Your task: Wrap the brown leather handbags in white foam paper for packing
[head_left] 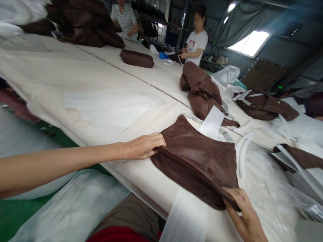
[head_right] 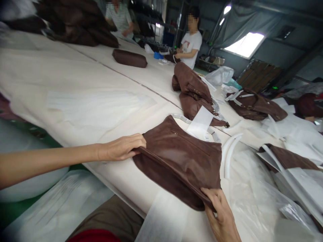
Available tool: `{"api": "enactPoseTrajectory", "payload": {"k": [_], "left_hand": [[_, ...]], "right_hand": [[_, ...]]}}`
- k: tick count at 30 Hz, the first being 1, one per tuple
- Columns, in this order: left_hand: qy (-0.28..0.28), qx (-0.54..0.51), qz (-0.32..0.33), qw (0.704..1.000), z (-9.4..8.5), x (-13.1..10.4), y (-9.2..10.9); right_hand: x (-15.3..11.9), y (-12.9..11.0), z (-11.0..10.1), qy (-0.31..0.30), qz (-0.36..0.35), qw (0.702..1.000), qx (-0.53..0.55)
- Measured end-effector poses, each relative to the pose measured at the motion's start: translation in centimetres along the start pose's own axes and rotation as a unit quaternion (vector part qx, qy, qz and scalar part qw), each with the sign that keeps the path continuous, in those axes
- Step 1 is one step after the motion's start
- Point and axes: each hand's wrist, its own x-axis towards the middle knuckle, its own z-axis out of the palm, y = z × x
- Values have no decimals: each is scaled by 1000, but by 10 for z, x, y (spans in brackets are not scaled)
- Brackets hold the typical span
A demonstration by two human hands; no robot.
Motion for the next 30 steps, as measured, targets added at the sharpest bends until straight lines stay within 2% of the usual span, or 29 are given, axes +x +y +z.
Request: {"api": "enactPoseTrajectory", "payload": {"k": [4,8,13,15,17,19,21,22,24,25,26,28,30], "left_hand": [[41,39,14,998,3,0,-5],[89,80,79,990,13,-6,-23],[80,124,82,986,25,-19,-30],[65,125,87,986,20,-19,-26],[14,104,84,991,8,-14,-19],[-57,60,59,995,-9,-2,-9],[-135,32,1,990,-23,20,3],[-167,41,-33,984,-27,33,9],[-201,128,-115,964,-25,64,22],[-201,168,-125,957,-20,80,28],[-176,188,-115,959,-13,94,33],[-109,179,-54,976,6,117,40],[-82,141,21,986,28,126,41]], "right_hand": [[4,-10,-4,19,54,998,28],[6,-13,-1,53,48,997,6],[6,-14,1,49,-19,997,-63],[7,-13,-1,36,-38,995,-83],[9,-12,-4,10,-52,994,-94],[11,-10,-6,-22,-67,992,-102],[13,-8,-9,-43,-81,990,-111],[14,-7,-10,-49,-86,988,-115],[15,-6,-11,-53,-92,987,-117],[16,-6,-12,-53,-96,987,-116],[16,-6,-12,-53,-100,987,-115],[17,-5,-10,-49,-107,987,-112],[16,-5,-6,-49,-105,987,-110]]}}
